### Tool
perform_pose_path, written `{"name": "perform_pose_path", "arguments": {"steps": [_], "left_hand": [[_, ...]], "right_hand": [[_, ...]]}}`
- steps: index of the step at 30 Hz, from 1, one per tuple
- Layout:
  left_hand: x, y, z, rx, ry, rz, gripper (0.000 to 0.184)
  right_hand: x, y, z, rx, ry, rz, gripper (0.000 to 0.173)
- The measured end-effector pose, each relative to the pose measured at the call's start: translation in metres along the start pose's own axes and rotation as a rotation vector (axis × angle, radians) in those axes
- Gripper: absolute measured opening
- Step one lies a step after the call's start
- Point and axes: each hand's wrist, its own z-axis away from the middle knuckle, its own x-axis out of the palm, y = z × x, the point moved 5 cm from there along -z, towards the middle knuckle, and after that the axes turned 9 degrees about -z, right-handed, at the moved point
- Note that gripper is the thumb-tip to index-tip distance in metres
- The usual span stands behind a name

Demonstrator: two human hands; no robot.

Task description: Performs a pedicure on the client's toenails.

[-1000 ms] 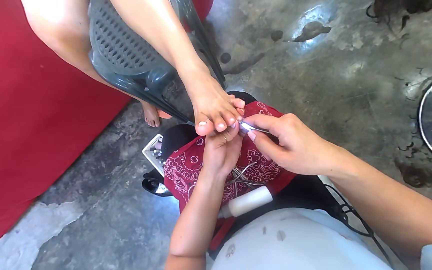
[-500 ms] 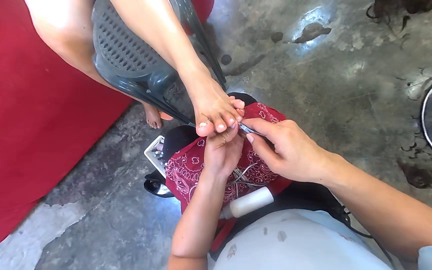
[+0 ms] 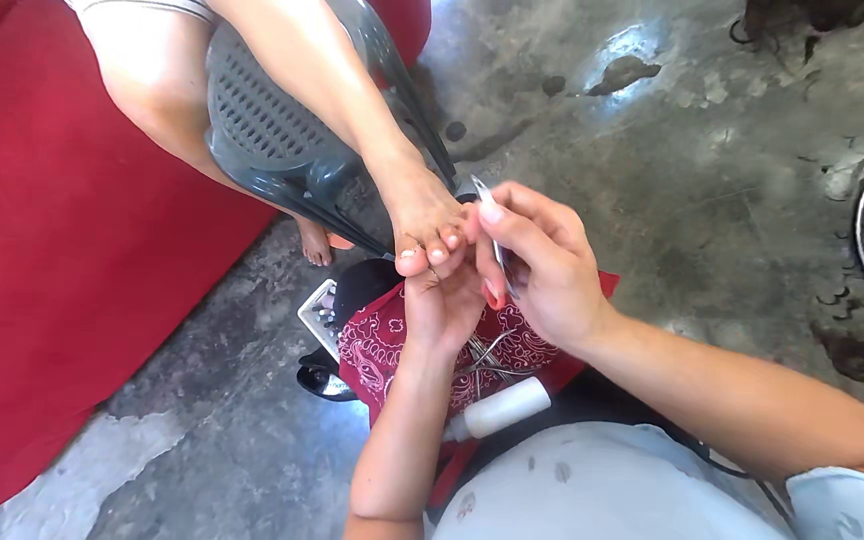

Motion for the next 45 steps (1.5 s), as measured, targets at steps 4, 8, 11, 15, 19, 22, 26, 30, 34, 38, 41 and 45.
{"name": "perform_pose_path", "arguments": {"steps": [4, 8, 11, 15, 19, 22, 26, 30, 34, 38, 41, 45], "left_hand": [[0.002, -0.003, 0.000, 0.011, -0.035, -0.076, 0.024], [-0.006, -0.004, 0.002, 0.048, -0.009, -0.102, 0.022], [-0.009, -0.006, 0.003, 0.027, -0.041, -0.057, 0.022], [-0.011, -0.007, 0.003, 0.005, -0.090, -0.014, 0.028], [-0.010, -0.008, 0.002, -0.023, -0.129, 0.072, 0.030], [-0.008, -0.008, 0.002, -0.045, -0.145, 0.046, 0.035], [-0.008, -0.008, 0.001, -0.011, -0.135, 0.082, 0.033], [-0.008, -0.006, 0.002, 0.003, -0.127, -0.009, 0.031], [-0.008, -0.005, 0.000, 0.024, -0.116, -0.024, 0.029], [-0.008, -0.006, -0.002, 0.017, -0.116, 0.014, 0.029], [0.000, -0.003, -0.002, 0.044, -0.100, 0.016, 0.023], [0.005, -0.002, -0.002, 0.017, -0.094, 0.023, 0.021]], "right_hand": [[-0.004, 0.018, 0.041, 0.301, 0.107, -0.087, 0.031], [0.003, 0.025, 0.052, 0.539, 0.123, -0.194, 0.031], [0.005, 0.025, 0.053, 0.550, 0.124, -0.210, 0.031], [0.003, 0.024, 0.052, 0.511, 0.120, -0.163, 0.030], [0.002, 0.023, 0.048, 0.478, 0.114, -0.109, 0.028], [0.002, 0.024, 0.047, 0.489, 0.124, -0.133, 0.030], [0.005, 0.024, 0.047, 0.505, 0.151, -0.167, 0.030], [0.007, 0.024, 0.048, 0.514, 0.165, -0.151, 0.028], [0.008, 0.024, 0.048, 0.499, 0.169, -0.132, 0.028], [0.010, 0.023, 0.047, 0.475, 0.153, -0.120, 0.028], [0.010, 0.024, 0.048, 0.455, 0.144, -0.131, 0.027], [0.012, 0.024, 0.049, 0.488, 0.161, -0.174, 0.027]]}}
